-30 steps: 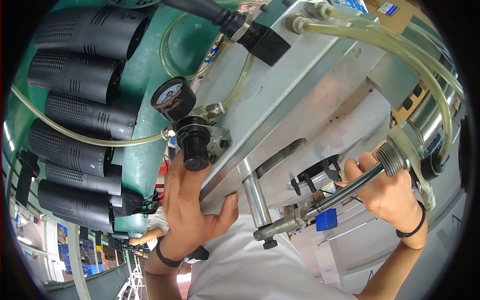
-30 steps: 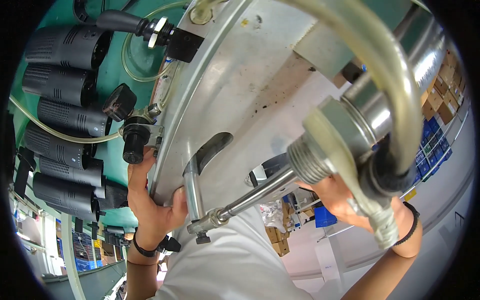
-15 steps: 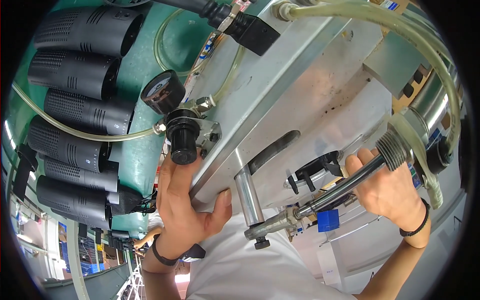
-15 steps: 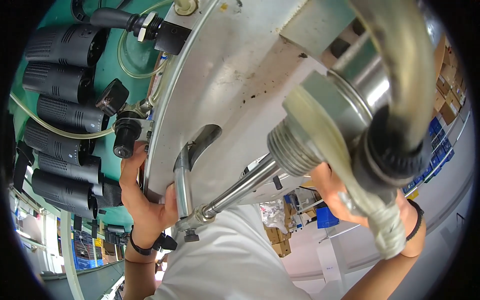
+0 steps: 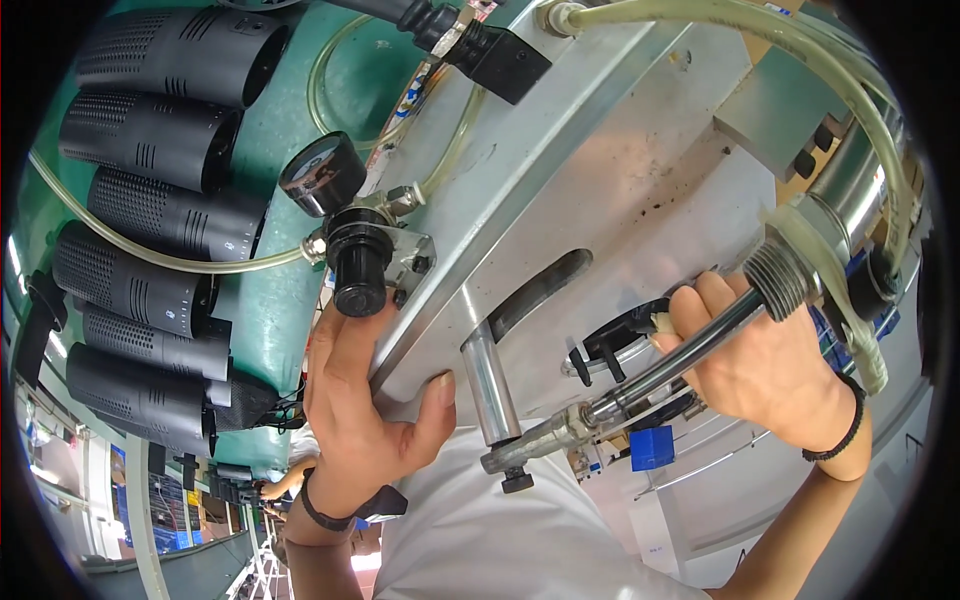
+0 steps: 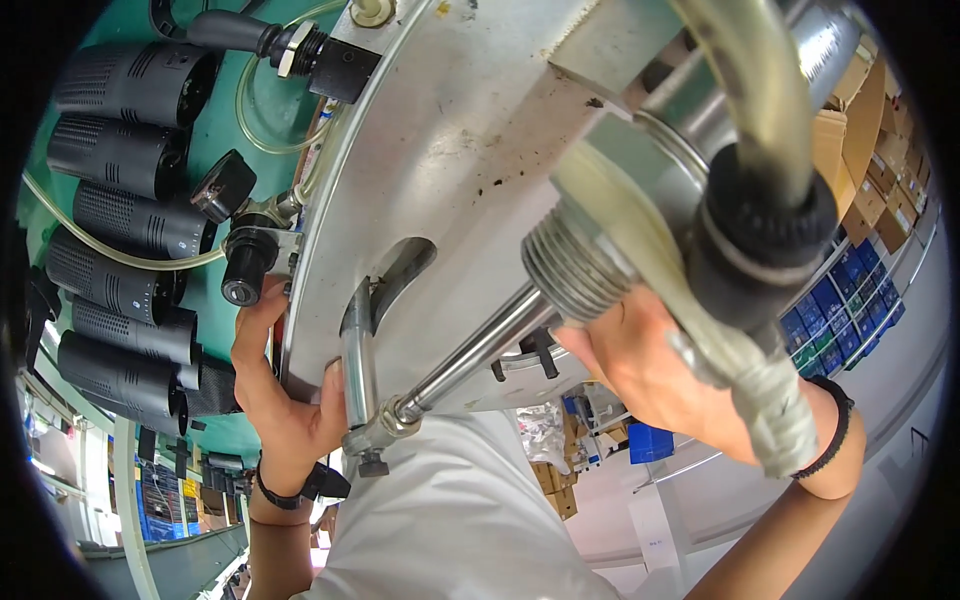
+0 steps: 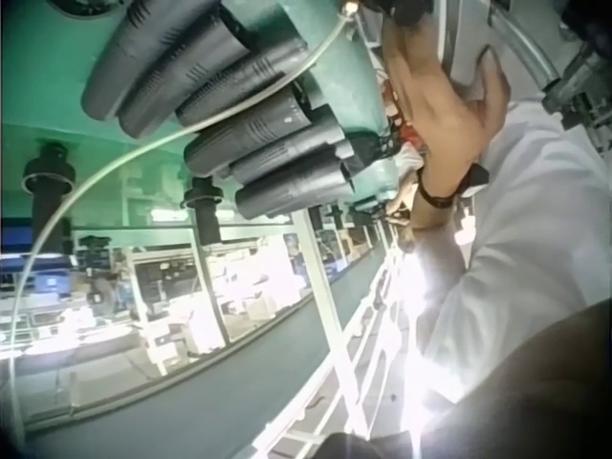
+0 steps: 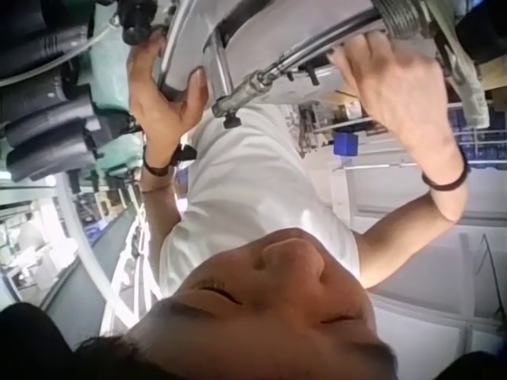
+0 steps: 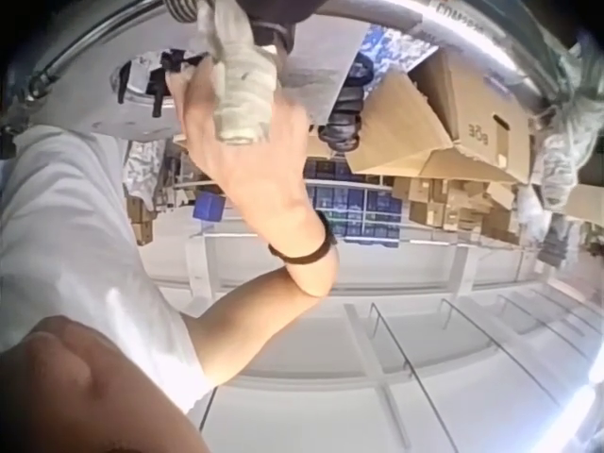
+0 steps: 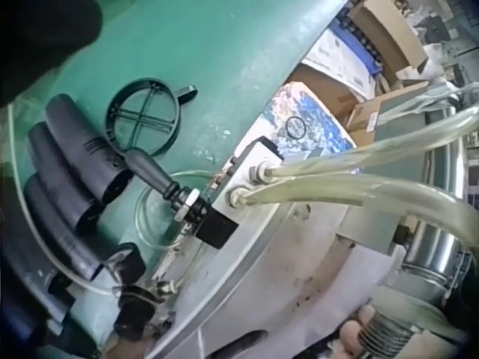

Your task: The person moves a binocular housing aside and uses a small blade to scrape the center and edges of a metal plate's center hole. After scraping the plate, the person picks up a binocular eyepiece to scrape it before returning to clean the plate again.

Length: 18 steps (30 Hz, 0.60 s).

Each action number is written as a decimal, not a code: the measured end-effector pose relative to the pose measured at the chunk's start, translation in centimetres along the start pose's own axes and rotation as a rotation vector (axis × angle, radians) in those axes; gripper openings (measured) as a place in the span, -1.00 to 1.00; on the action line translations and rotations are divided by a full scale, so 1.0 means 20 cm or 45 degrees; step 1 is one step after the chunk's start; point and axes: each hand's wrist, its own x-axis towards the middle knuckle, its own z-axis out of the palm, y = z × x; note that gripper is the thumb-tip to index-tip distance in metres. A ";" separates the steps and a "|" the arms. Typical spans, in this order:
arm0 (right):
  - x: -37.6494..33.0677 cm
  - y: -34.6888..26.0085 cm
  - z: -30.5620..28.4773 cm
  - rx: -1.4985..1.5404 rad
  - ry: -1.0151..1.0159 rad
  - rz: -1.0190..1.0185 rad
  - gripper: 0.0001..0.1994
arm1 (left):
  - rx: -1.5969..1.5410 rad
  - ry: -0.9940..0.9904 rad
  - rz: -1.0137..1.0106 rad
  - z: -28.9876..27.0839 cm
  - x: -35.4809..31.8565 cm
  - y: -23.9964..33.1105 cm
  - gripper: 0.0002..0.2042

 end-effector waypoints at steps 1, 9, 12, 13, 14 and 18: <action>0.00 -0.01 0.01 -0.005 0.000 0.002 -0.76 | 0.000 0.000 0.001 0.00 0.00 0.00 -0.40; -0.03 -0.03 0.03 -0.065 -0.027 0.067 -0.74 | -0.095 0.008 -0.039 0.00 -0.01 0.00 -0.40; -0.02 -0.03 0.01 -0.087 -0.012 0.102 -0.74 | -0.086 0.002 -0.007 0.01 0.01 -0.01 -0.40; -0.02 -0.03 0.01 -0.076 -0.023 0.103 -0.75 | -0.074 0.005 -0.004 0.01 0.00 -0.01 -0.39; -0.01 -0.03 0.00 -0.066 -0.036 0.106 -0.75 | -0.074 0.007 -0.002 0.01 0.00 -0.01 -0.39; -0.07 -0.03 0.01 -0.032 -0.088 0.110 -0.75 | -0.098 0.016 -0.011 0.01 0.00 0.00 -0.40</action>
